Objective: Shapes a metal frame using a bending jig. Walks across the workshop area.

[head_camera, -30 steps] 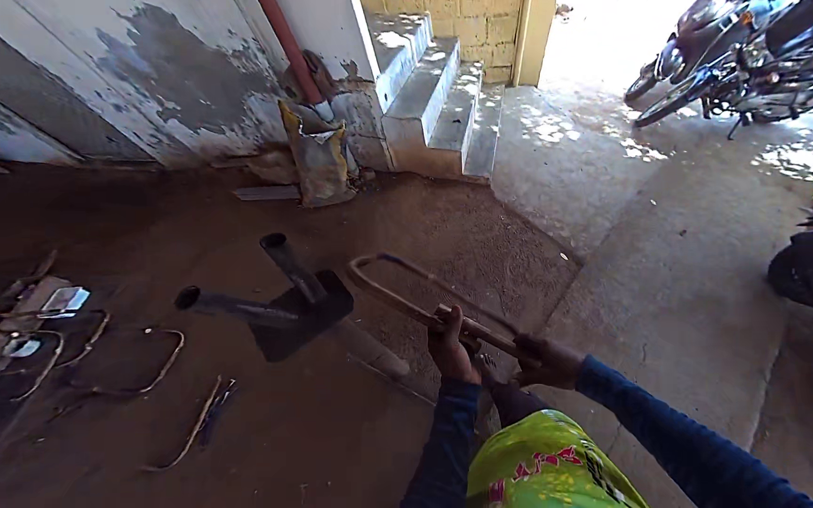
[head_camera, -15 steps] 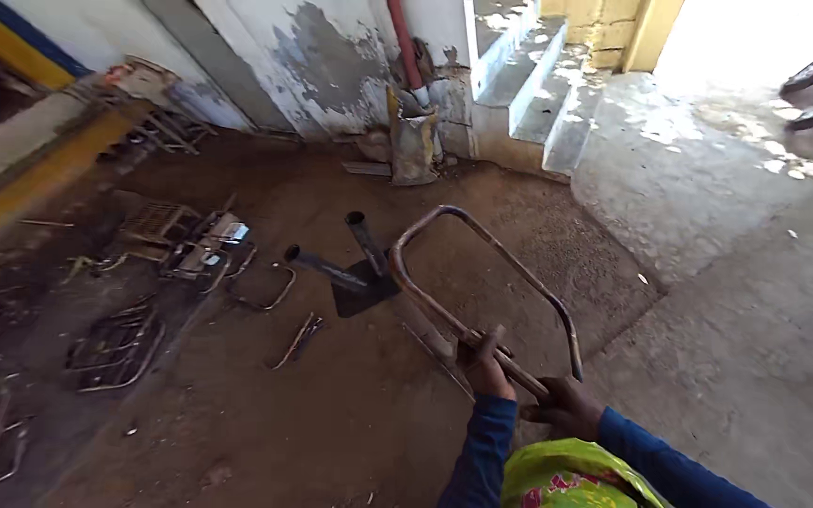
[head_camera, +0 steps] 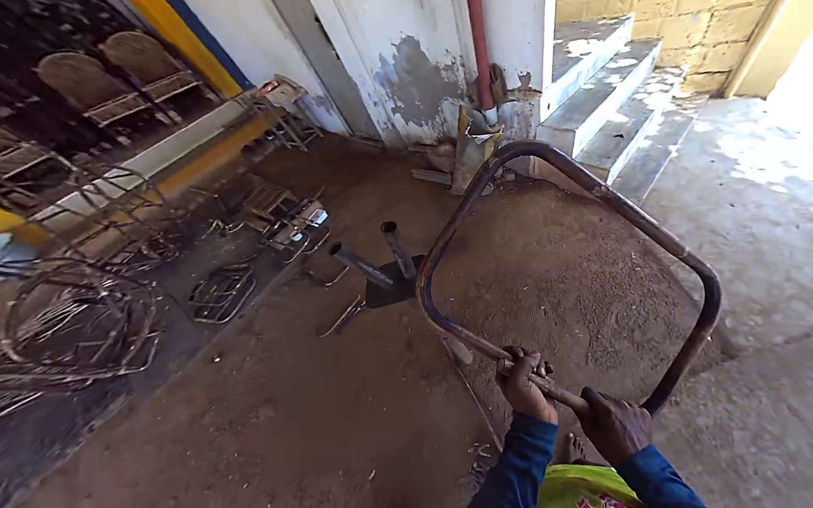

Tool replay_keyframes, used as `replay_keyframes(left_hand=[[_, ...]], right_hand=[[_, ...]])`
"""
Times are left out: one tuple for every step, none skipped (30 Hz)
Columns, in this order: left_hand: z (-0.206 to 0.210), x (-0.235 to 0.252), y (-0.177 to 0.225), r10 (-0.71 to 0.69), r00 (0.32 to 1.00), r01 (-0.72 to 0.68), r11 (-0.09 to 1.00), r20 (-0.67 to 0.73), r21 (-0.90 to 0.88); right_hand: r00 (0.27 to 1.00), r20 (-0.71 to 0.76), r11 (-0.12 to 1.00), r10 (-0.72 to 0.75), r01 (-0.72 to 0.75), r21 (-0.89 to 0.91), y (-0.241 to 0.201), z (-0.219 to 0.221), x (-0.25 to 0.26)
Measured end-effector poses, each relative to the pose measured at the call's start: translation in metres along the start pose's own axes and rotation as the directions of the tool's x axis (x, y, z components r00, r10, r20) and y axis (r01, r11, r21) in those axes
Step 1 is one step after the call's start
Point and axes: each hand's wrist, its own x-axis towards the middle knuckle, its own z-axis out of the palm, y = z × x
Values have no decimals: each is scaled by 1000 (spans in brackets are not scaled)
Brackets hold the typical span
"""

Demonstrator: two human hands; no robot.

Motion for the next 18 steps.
replay_keyframes(left_hand=[[-2, -1, -3, 2, 1000, -2, 1000, -3, -12], [-3, -1, -5, 7, 1000, -7, 1000, -5, -23], [-4, -2, -8, 14, 1000, -14, 1000, -3, -27], [-4, -3, -9, 24, 1000, -24, 999, -5, -32], [-4, -4, -9, 33, 999, -33, 999, -6, -35], [-5, -5, -10, 42, 999, -43, 998, -9, -37], [-6, -4, -11, 54, 998, -54, 998, -13, -40], [-7, -4, -13, 62, 998, -63, 997, -20, -38], [-8, -2, -14, 65, 997, -66, 997, -30, -33], [-10, -1, -15, 60, 997, -61, 998, -40, -29], [-13, 1, -15, 50, 998, -52, 998, -45, -23], [-15, 3, -15, 46, 998, -46, 999, -47, -16], [-17, 6, -15, 47, 998, -48, 999, -46, -13], [-19, 8, -17, 45, 998, -45, 999, -35, -9], [-22, 8, -20, 45, 999, -45, 999, -20, 4], [-26, 8, -25, 41, 999, -41, 999, -3, 9], [-30, 8, -29, 39, 999, -39, 999, 14, 8], [-33, 10, -33, 42, 999, -42, 999, 31, -2]], right_hand=[[1000, 2, 1000, -16, 16, -10, 3, -1, 0], [999, 28, 1000, -20, 21, -11, 5, -4, 1], [997, 68, 1000, -23, 24, -10, 7, -7, 2], [994, 105, 999, -35, 36, -2, 10, -9, 4], [987, 152, 999, -53, 50, 21, 13, -10, 6], [981, 176, 995, -85, 76, 58, 17, -9, 7], [979, 159, 987, -129, 111, 117, 22, -8, 7], [980, 79, 966, -184, 166, 196, 29, -5, 7], [973, -38, 932, -228, 230, 279, 36, -2, 7], [957, -164, 890, -238, 283, 358, 44, -3, 7], [933, -290, 850, -215, 325, 415, 52, -6, 8], [903, -397, 816, -166, 351, 459, 60, -13, 11], [862, -497, 791, -102, 373, 485, 69, -22, 17], [826, -563, 774, -29, 375, 510, 79, -31, 22], [805, -591, 764, 55, 347, 544, 92, -38, 25], [796, -588, 755, 146, 294, 586, 105, -42, 25], [797, -555, 747, 240, 213, 629, 117, -47, 24], [795, -507, 728, 333, 125, 674, 126, -52, 23]])
